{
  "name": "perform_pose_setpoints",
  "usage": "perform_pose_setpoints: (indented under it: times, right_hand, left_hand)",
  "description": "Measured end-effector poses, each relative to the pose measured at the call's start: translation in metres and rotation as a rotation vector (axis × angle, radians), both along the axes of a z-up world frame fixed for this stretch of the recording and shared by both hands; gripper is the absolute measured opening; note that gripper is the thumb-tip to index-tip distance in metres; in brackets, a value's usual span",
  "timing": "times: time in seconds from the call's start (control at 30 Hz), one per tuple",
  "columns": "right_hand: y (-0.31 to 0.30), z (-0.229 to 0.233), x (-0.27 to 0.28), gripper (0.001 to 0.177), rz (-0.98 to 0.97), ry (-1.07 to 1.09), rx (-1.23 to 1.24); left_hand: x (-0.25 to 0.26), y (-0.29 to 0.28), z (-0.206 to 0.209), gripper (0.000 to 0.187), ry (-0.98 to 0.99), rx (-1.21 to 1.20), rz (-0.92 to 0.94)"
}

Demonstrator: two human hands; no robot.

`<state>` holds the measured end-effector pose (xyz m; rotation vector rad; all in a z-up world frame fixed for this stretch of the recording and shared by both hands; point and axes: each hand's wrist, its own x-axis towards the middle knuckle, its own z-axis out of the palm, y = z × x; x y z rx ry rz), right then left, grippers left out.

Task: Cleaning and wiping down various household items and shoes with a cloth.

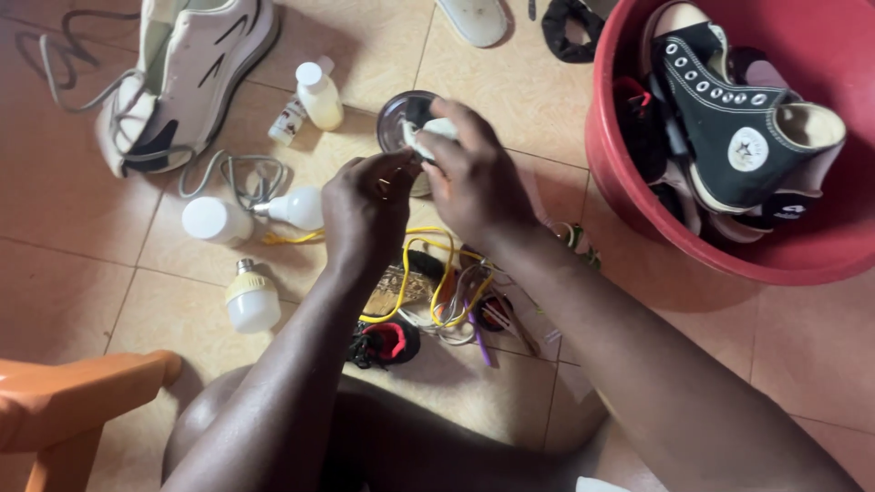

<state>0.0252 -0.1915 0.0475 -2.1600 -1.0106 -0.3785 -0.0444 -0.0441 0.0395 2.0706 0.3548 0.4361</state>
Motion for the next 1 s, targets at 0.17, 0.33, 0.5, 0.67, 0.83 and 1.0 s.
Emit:
perform_pose_setpoints:
  times: [0.17, 0.33, 0.5, 0.67, 0.83, 1.0]
  right_hand:
    - [0.002, -0.008, 0.004, 0.034, 0.016, 0.01, -0.031]
    - [-0.001, -0.002, 0.002, 0.034, 0.04, 0.007, -0.056]
    - [-0.006, 0.001, 0.006, 0.025, 0.026, 0.029, -0.028]
    - [-0.017, 0.012, 0.013, 0.022, -0.05, -0.009, -0.023]
    - [-0.004, -0.005, 0.018, 0.027, -0.095, -0.066, -0.016]
    - [0.003, 0.002, 0.01, 0.025, -0.046, -0.082, -0.018]
  left_hand:
    - [0.005, 0.002, -0.024, 0.017, -0.062, -0.093, -0.012]
    - [0.009, -0.001, -0.019, 0.044, -0.028, -0.21, 0.076]
    - [0.016, 0.009, -0.041, 0.066, 0.031, -0.204, 0.032]
    - [0.018, 0.006, -0.022, 0.07, 0.139, -0.423, -0.039]
    - [0.02, 0.007, -0.025, 0.07, 0.172, -0.41, -0.013]
    - [0.021, 0.005, -0.031, 0.068, 0.14, -0.463, -0.032]
